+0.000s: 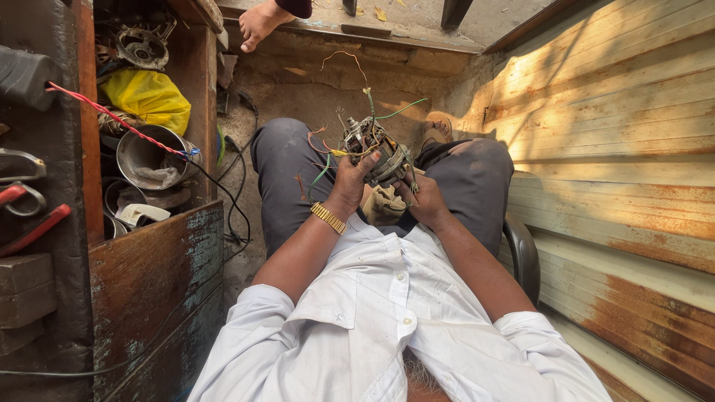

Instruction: The person holds a disassembled electrical component with exposed wires and repeatedly rotates it while manipulating the wires with both hands. The person appears to be inspecting or adjusting the internal wiring of the component.

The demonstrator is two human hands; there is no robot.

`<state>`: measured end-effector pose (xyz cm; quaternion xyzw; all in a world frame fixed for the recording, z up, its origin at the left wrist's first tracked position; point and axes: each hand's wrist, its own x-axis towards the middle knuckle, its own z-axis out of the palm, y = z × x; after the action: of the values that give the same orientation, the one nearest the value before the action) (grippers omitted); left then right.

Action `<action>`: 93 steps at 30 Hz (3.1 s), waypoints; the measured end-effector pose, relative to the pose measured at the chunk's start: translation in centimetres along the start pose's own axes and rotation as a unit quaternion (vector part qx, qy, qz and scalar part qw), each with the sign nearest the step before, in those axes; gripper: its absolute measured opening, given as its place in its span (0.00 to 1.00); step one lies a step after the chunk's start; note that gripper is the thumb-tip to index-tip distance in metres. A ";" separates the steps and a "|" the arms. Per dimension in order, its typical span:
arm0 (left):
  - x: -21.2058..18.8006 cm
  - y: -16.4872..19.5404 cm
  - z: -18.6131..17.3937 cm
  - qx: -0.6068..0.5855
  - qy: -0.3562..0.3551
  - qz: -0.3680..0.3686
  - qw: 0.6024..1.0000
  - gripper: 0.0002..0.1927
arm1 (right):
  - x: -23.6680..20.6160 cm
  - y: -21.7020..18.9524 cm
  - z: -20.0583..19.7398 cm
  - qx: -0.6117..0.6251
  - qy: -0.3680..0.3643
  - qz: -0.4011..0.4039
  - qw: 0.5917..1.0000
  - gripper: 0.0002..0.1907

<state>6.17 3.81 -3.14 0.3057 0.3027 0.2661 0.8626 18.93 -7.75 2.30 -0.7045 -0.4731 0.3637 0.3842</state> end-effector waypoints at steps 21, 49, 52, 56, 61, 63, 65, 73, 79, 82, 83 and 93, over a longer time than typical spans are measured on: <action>0.1 -0.2 0.0 -0.018 -0.010 -0.006 1.000 0.32 | 0.2 -0.2 -0.1 0.022 0.006 -0.030 0.999 0.13; -0.2 0.1 0.7 -0.004 0.011 0.003 1.000 0.28 | -0.3 -0.4 -0.5 0.000 0.012 0.002 1.000 0.12; -0.2 0.3 0.4 0.009 0.004 0.006 1.000 0.29 | -0.3 -0.4 -0.4 0.001 0.007 -0.038 0.999 0.11; -0.1 0.5 0.5 0.007 -0.010 0.003 1.000 0.31 | -0.3 -0.5 -0.3 -0.008 0.045 -0.100 0.994 0.10; -0.3 0.3 0.5 0.009 -0.005 0.006 1.000 0.30 | -0.4 -0.5 -0.5 0.000 0.047 -0.018 0.999 0.19; -0.3 0.2 0.5 0.023 0.010 0.015 1.000 0.30 | -0.5 -0.5 -0.6 0.003 0.038 -0.011 0.999 0.22; -0.2 0.0 0.5 0.002 0.010 0.012 1.000 0.29 | -0.7 -0.4 -0.7 0.008 0.035 -0.037 0.999 0.22; -0.2 -0.1 0.4 -0.015 -0.004 0.013 1.000 0.28 | -0.7 -0.1 -0.6 0.044 0.019 -0.044 0.998 0.14; -0.3 -0.1 0.5 -0.018 -0.005 0.007 1.000 0.28 | -0.7 -0.5 -0.5 0.042 0.011 -0.017 0.999 0.10; -0.1 0.0 0.4 -0.006 0.012 0.008 1.000 0.28 | -0.6 -0.6 -0.3 0.026 0.011 -0.031 0.999 0.10; -0.1 0.1 0.4 -0.003 0.013 0.007 1.000 0.28 | -0.6 -0.7 -0.3 0.025 0.014 -0.037 0.999 0.10; -0.2 -0.2 0.1 -0.002 -0.005 -0.004 1.000 0.31 | -0.8 -0.5 -0.2 0.007 0.043 -0.035 0.998 0.16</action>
<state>6.13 3.49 -3.11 0.3036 0.2994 0.2621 0.8657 18.70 -8.41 2.97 -0.6997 -0.4778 0.3225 0.4219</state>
